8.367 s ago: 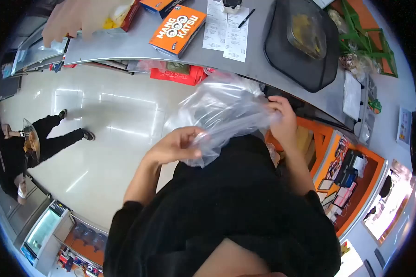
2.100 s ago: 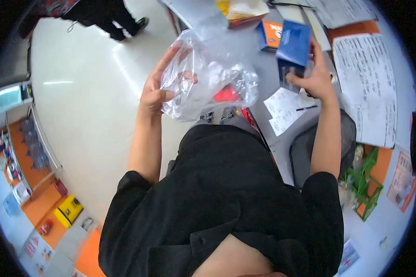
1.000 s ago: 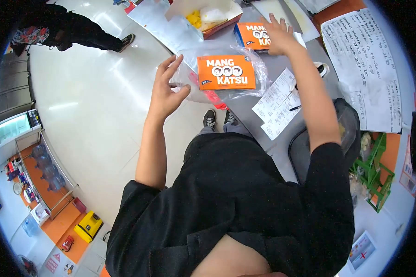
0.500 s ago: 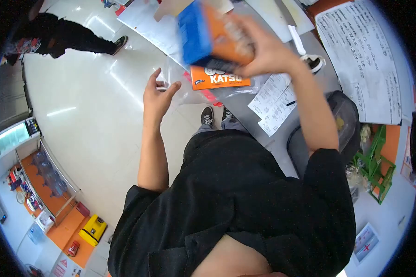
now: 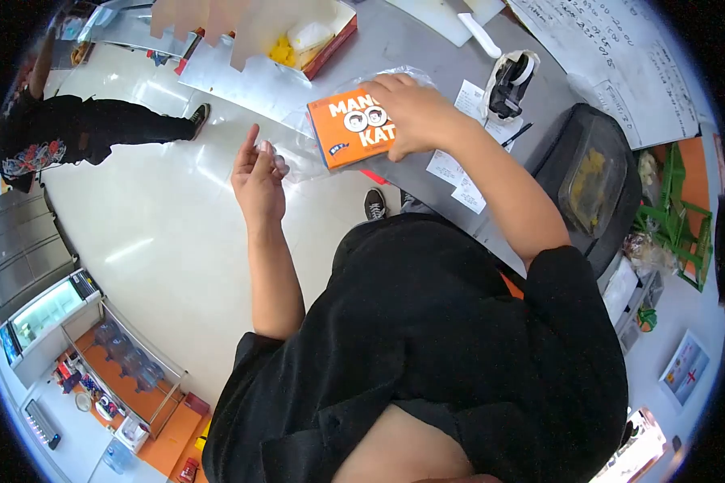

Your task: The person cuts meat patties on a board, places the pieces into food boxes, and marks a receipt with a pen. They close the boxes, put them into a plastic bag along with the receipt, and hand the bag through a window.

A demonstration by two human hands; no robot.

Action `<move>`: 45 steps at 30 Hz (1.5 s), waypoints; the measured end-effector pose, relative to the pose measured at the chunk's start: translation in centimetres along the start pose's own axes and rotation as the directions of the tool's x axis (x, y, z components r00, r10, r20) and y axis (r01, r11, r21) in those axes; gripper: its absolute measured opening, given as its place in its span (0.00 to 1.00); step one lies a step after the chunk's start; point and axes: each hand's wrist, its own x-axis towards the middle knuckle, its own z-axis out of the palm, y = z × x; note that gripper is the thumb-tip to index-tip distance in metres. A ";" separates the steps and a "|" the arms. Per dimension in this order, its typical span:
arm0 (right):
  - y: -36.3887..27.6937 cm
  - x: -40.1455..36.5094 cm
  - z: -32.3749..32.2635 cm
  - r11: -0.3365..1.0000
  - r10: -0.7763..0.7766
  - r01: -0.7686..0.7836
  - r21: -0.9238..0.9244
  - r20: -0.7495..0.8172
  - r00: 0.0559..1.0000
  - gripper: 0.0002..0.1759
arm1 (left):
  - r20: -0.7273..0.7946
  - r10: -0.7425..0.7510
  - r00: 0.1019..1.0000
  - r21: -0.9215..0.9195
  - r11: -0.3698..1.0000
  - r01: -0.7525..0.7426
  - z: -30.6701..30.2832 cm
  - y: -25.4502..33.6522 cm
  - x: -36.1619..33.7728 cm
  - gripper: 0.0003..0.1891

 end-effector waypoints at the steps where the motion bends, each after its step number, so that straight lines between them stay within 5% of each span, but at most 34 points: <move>1: 0.1 0.1 0.5 1.000 -0.010 0.010 -0.002 -0.048 0.999 0.62 | 0.005 -0.024 1.000 -0.061 0.998 0.025 0.3 0.1 0.1 0.24; 4: 0.0 -0.2 1.0 0.997 -0.072 0.072 -0.003 -0.066 0.995 0.63 | 0.015 0.015 1.000 -0.104 0.995 -0.013 1.0 -0.3 0.3 0.26; 8: -0.7 -0.6 0.6 0.990 -0.102 0.108 0.086 -0.072 0.992 0.64 | -0.164 0.018 0.986 -0.191 0.980 -0.049 2.0 -1.0 1.6 0.27; 10: -0.7 -0.2 0.7 0.998 -0.059 0.057 -0.035 -0.064 0.996 0.66 | -0.153 0.032 0.988 -0.257 0.964 -0.071 2.4 -0.7 1.2 0.27; 14: -0.5 1.0 1.4 0.994 0.105 -0.106 -0.011 -0.076 0.992 0.65 | 0.120 0.035 0.992 -0.272 0.962 -0.001 3.4 1.1 -0.8 0.28; 17: 0.3 1.1 1.7 0.990 0.018 -0.040 -0.134 -0.164 0.986 0.59 | 0.155 -0.018 0.988 -0.112 0.993 0.036 2.9 2.0 -0.6 0.28; 20: 0.4 -0.6 -0.2 0.969 0.065 0.007 0.247 -0.281 0.957 0.49 | 0.105 -0.034 0.994 -0.129 0.991 0.048 3.0 3.0 -0.6 0.28; 23: 1.4 -3.0 -1.6 0.975 0.204 -0.212 0.066 -0.644 0.737 0.39 | 0.078 -0.078 0.994 -0.122 0.989 0.087 3.4 4.2 -0.8 0.28; 26: 5.6 -3.6 1.4 0.897 0.422 -0.438 0.059 -0.411 0.808 0.32 | 0.176 -0.032 0.984 -0.090 0.995 0.049 2.6 3.7 -0.3 0.29; 29: 9.0 -4.0 -0.9 0.763 0.465 -0.446 0.468 0.082 0.881 0.24 | 0.220 -0.036 0.975 0.056 0.998 0.024 3.1 4.4 -0.2 0.30; 32: 6.2 -5.3 -5.0 0.585 0.445 -0.120 0.802 -0.194 0.874 0.20 | 0.272 -0.048 0.961 0.184 0.983 -0.003 4.3 5.6 -0.7 0.29; 35: 3.0 -5.4 -7.8 0.651 0.251 0.082 0.755 -0.316 0.915 0.18 | 0.307 -0.071 0.949 0.272 0.962 -0.016 5.7 7.0 -1.1 0.28; 38: 1.2 -4.9 -9.7 0.833 0.303 -0.137 0.536 -0.236 0.923 0.12 | 0.292 -0.100 0.951 0.286 0.958 0.013 5.8 7.5 -0.3 0.29; 41: 4.6 -4.6 -8.4 0.456 0.322 0.085 0.886 -0.254 0.912 0.17 | 0.282 -0.141 0.949 0.612 0.788 -0.065 4.9 8.3 0.2 0.29; 44: 4.8 -5.4 -8.7 0.610 0.380 -0.106 0.786 -0.172 0.909 0.19 | 0.227 -0.010 0.974 0.805 0.564 -0.182 4.5 8.9 0.8 0.28; 45: 4.6 -5.5 -8.3 0.651 0.430 -0.175 0.738 -0.169 0.887 0.19 | 0.228 0.012 0.974 0.790 0.582 -0.192 5.1 9.2 0.8 0.27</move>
